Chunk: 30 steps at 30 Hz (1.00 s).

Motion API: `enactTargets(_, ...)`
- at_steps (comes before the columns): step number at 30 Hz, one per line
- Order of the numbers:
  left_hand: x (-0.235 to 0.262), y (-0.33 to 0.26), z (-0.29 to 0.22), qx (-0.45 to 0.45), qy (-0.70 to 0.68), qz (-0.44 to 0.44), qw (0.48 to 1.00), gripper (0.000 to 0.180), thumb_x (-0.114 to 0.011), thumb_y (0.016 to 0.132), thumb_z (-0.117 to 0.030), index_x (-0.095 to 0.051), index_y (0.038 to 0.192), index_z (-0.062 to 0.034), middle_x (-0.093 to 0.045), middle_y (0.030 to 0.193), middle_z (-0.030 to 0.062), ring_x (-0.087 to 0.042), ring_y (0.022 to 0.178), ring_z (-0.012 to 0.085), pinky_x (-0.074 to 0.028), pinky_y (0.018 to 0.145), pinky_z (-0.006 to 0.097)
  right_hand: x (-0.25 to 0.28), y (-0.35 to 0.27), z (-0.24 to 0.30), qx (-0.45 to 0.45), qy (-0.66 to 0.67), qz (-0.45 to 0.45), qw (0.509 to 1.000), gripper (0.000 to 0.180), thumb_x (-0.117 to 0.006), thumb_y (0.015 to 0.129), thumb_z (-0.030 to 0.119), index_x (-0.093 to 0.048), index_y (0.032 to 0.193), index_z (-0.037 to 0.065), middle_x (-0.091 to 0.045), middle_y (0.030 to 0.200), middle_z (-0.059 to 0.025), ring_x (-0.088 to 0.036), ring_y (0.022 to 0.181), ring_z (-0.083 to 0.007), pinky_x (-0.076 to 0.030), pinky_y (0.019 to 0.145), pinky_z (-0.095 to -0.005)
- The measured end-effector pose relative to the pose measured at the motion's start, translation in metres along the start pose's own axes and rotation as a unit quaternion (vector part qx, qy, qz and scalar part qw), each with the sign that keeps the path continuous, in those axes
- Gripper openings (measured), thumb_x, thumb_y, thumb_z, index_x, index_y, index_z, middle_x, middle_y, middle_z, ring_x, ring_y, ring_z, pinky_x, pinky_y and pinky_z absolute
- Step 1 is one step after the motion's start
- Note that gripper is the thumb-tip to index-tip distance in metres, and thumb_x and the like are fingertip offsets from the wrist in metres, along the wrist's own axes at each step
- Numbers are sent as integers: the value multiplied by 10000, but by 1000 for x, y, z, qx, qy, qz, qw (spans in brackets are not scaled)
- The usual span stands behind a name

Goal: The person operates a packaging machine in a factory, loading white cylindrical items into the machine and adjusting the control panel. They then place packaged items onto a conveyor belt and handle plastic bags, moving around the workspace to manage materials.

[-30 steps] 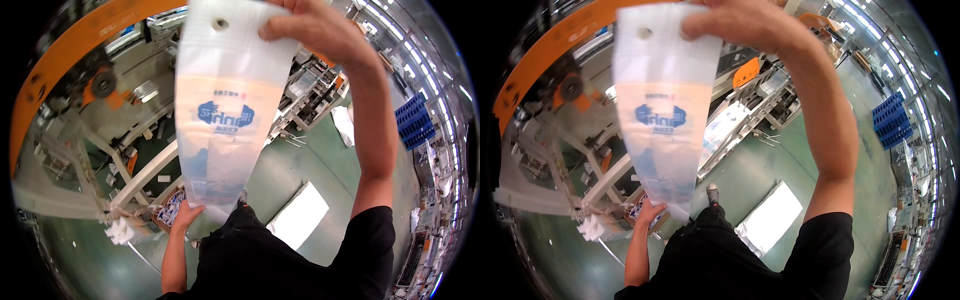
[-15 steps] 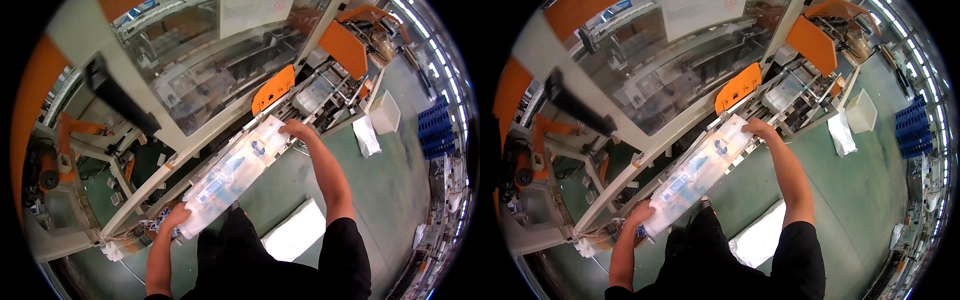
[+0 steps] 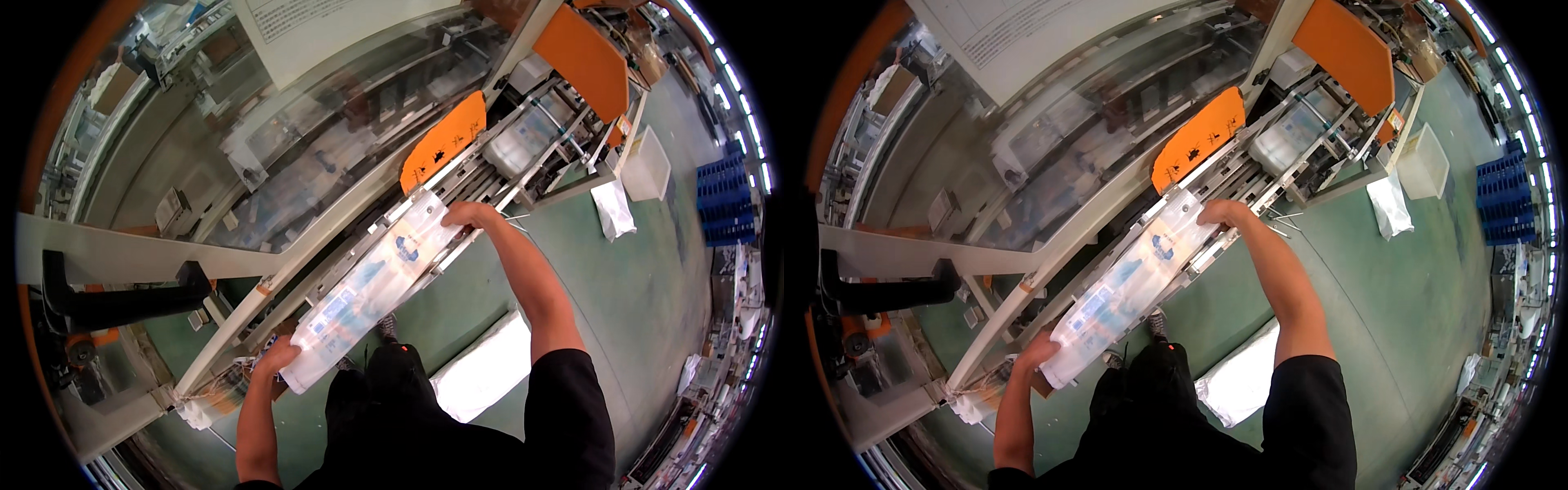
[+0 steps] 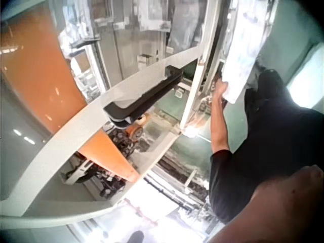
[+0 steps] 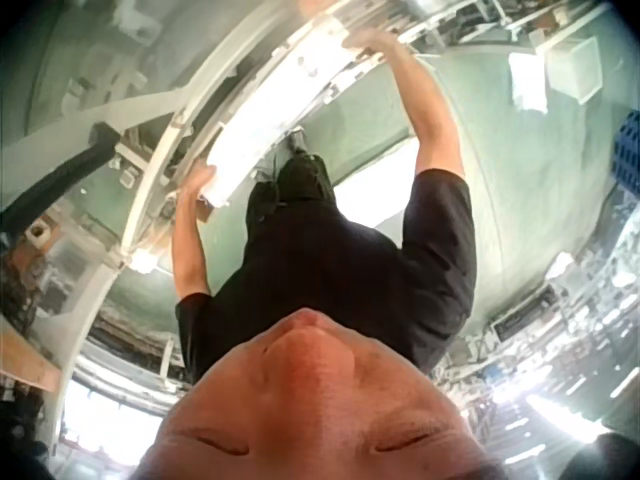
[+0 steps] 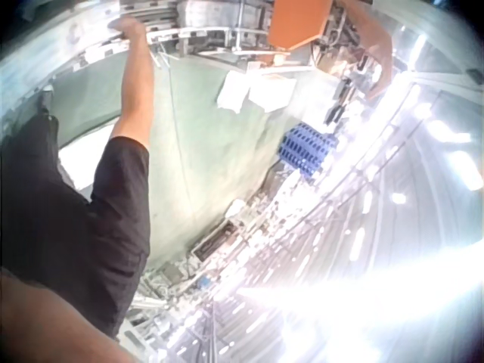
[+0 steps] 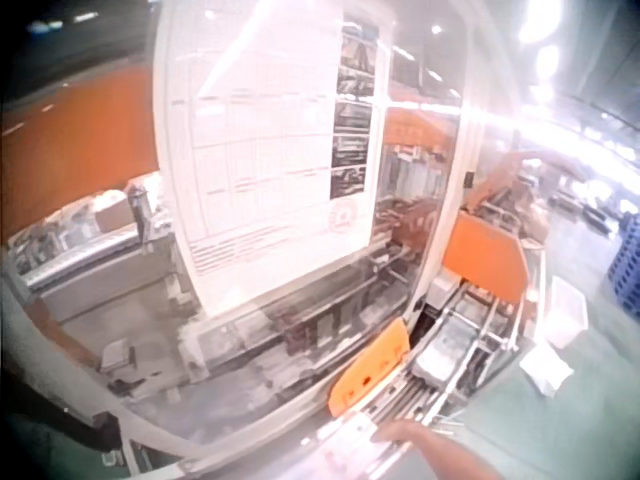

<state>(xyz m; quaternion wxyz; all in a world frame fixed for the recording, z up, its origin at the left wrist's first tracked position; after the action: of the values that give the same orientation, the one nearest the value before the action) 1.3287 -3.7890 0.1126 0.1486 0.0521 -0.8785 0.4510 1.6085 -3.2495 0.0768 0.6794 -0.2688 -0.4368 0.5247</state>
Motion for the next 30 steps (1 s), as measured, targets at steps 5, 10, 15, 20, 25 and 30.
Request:
enactTargets(5, 2, -4, -15, 32, -34, 36, 998, 418, -532, 737, -159, -621, 1067, 83, -668, 1022, 209, -626, 956, 286, -455, 877, 362, 1, -35, 30, 21, -41, 30, 998, 615, -554, 936, 420, -391, 1426, 85, -412, 1446, -109, -600, 1100, -304, -418, 1028, -483)
enactTargets(10, 1, -3, -16, 15, -25, 54, 998, 444, -535, 744, -205, -614, 1083, 71, -667, 1014, 215, -624, 946, 286, -458, 856, 371, -5, -31, 22, -25, -3, 36, 999, 621, -502, 964, 424, -330, 1457, 88, -328, 1496, -113, -584, 1126, -324, -392, 1070, -481)
enactTargets(15, 2, 0, -14, 28, 9, 47, 998, 444, -535, 743, -228, -609, 1042, 92, -663, 999, 235, -624, 940, 319, -459, 841, 390, -10, -2, 3, -31, 104, 62, 992, 622, -480, 972, 424, -313, 1458, 74, -324, 1495, -121, -577, 1134, -332, -438, 1040, -452)
enactTargets(20, 6, -5, -23, 57, 72, 31, 995, 457, -536, 739, -262, -632, 1056, 54, -659, 1025, 217, -617, 964, 321, -455, 869, 377, -14, 13, 0, -34, 27, 32, 999, 584, -467, 978, 380, -330, 1444, 55, -361, 1470, -165, -535, 1185, -345, -473, 984, -444)
enactTargets(25, 10, -8, -53, 31, 71, -17, 997, 453, -536, 731, -266, -636, 1039, 52, -657, 997, 250, -622, 958, 350, -460, 873, 393, -11, 21, 5, -4, -104, -10, 995, 568, -476, 962, 353, -354, 1430, 54, -401, 1433, -179, -537, 1179, -349, -466, 973, -447)
enactTargets(30, -7, 49, 6, 8, 60, -5, 998, 419, -526, 728, -198, -647, 1044, 49, -650, 1036, 270, -623, 1000, 381, -475, 886, 405, -6, 31, 17, 24, -211, -53, 976, 553, -485, 946, 326, -379, 1415, 53, -440, 1396, -192, -539, 1173, -354, -458, 963, -450)
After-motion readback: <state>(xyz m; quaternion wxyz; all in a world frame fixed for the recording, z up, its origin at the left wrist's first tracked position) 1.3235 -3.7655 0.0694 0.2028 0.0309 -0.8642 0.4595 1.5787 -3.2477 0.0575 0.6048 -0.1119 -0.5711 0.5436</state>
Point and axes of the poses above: each hand's wrist, its own y-axis towards the middle knuckle, its own x-axis out of the back of the hand, z = x × y, the point moved 8 cm from there along y, towards the middle knuckle
